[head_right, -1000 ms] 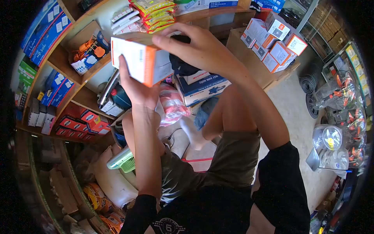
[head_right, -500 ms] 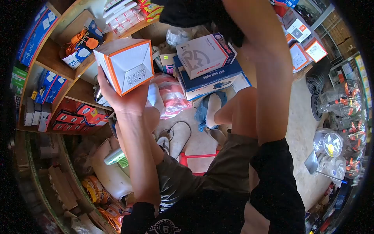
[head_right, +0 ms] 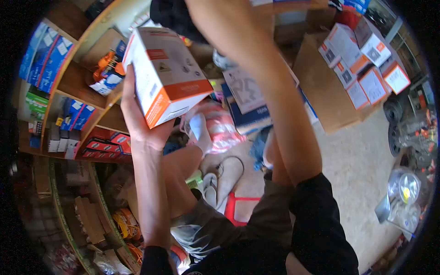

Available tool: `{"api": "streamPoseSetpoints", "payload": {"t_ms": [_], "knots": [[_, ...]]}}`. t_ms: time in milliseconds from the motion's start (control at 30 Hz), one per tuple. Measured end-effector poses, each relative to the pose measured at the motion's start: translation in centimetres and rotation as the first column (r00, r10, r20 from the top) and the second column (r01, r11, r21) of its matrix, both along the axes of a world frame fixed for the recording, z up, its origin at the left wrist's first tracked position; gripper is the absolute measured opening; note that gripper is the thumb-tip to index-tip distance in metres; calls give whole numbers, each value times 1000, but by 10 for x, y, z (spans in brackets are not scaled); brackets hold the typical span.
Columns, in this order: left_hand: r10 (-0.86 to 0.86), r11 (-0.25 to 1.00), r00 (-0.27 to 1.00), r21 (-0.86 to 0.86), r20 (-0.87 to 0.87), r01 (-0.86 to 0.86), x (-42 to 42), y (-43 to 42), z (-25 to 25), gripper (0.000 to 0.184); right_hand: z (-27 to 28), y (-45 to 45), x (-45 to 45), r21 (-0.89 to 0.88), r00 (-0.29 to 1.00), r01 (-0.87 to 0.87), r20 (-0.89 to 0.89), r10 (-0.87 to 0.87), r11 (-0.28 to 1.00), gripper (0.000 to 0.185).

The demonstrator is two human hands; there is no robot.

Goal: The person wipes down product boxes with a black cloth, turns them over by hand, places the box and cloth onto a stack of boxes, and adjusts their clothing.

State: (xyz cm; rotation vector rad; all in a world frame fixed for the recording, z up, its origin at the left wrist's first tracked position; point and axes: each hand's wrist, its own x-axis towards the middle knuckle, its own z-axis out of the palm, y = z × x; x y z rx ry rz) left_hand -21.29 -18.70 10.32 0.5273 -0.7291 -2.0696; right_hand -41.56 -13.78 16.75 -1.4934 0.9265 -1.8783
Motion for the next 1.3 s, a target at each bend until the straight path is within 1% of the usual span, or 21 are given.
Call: {"api": "streamPoseSetpoints", "payload": {"t_ms": [33, 100, 133, 167, 233, 300, 333, 367, 433, 500, 567, 600, 633, 700, 800, 967, 1100, 1167, 1233, 1267, 1300], "knots": [[-27, 998, 999, -54, 21, 28, -4, -12, 6, 44, -18, -28, 10, -179, 864, 407, -242, -441, 896, 30], [-156, 984, 987, -83, 23, 158, -8, -36, 12, 44, -32, -31, 32, -173, 914, 237, -294, -280, 956, 28], [-152, 984, 988, -89, 19, 153, -7, -57, 0, 47, -46, -40, 39, -411, 804, 326, -353, -478, 852, 31], [-229, 970, 969, -101, -90, 220, -5, -72, -12, 49, -56, -41, 42, -428, 751, 311, -437, -495, 849, 37], [-160, 983, 972, 62, -173, 173, 0, -84, -30, 53, -64, -38, 54, -265, 787, 82, -574, -226, 961, 43], [-157, 987, 985, 22, -68, 159, 7, -80, -33, 55, -69, -45, 65, -379, 727, 141, -588, -355, 915, 43], [-265, 964, 963, 20, -53, 267, 15, -76, -32, 57, -70, -47, 62, -364, 709, 150, -608, -357, 919, 42], [-449, 877, 846, 40, -287, 479, 24, -80, -38, 63, -71, -51, 56, -375, 731, 125, -591, -341, 918, 41], [-299, 947, 952, 145, 65, 287, 23, -61, -29, 65, -76, -54, 51, -301, 854, 204, -411, -320, 932, 38], [-213, 977, 974, 34, 76, 211, 21, -40, -18, 62, -70, -50, 53, -269, 890, 260, -306, -339, 927, 34], [-215, 969, 975, 112, -52, 220, 24, -41, -19, 59, -63, -40, 70, -295, 877, 208, -365, -311, 933, 34], [-161, 984, 985, 72, -57, 165, 27, -45, -22, 57, -60, -39, 75, -383, 868, 118, -408, -282, 916, 36], [-131, 991, 988, 18, -85, 133, 32, -50, -24, 57, -58, -34, 81, -336, 839, 31, -503, -208, 941, 37], [-218, 975, 945, -11, -244, 222, 45, -55, -23, 57, -52, -22, 98, -355, 766, -2, -601, -226, 935, 38], [-164, 986, 981, 8, -100, 166, 58, -51, -20, 57, -57, -27, 103, -330, 750, 32, -616, -241, 943, 40], [-153, 988, 982, 30, 113, 151, 46, -27, -10, 61, -68, -43, 77, -268, 842, 359, -319, -434, 894, 35], [-147, 989, 988, 33, 53, 146, 31, -29, -18, 62, -71, -40, 66, -147, 814, 533, -180, -552, 833, 34], [-144, 988, 990, 54, -7, 144, 28, -31, -19, 60, -69, -36, 60, -89, 845, 509, -138, -516, 856, 35], [-112, 993, 994, 43, 4, 112, 26, -26, -15, 59, -70, -36, 55, -46, 900, 435, 20, -435, 899, 35], [-109, 992, 994, 67, 19, 107, 22, -23, -12, 55, -70, -33, 54, 58, 941, 292, 160, -298, 955, 38], [-107, 992, 994, 62, 13, 106, 18, -21, -13, 53, -70, -31, 55, 45, 958, 271, 87, -274, 962, 40]]}}
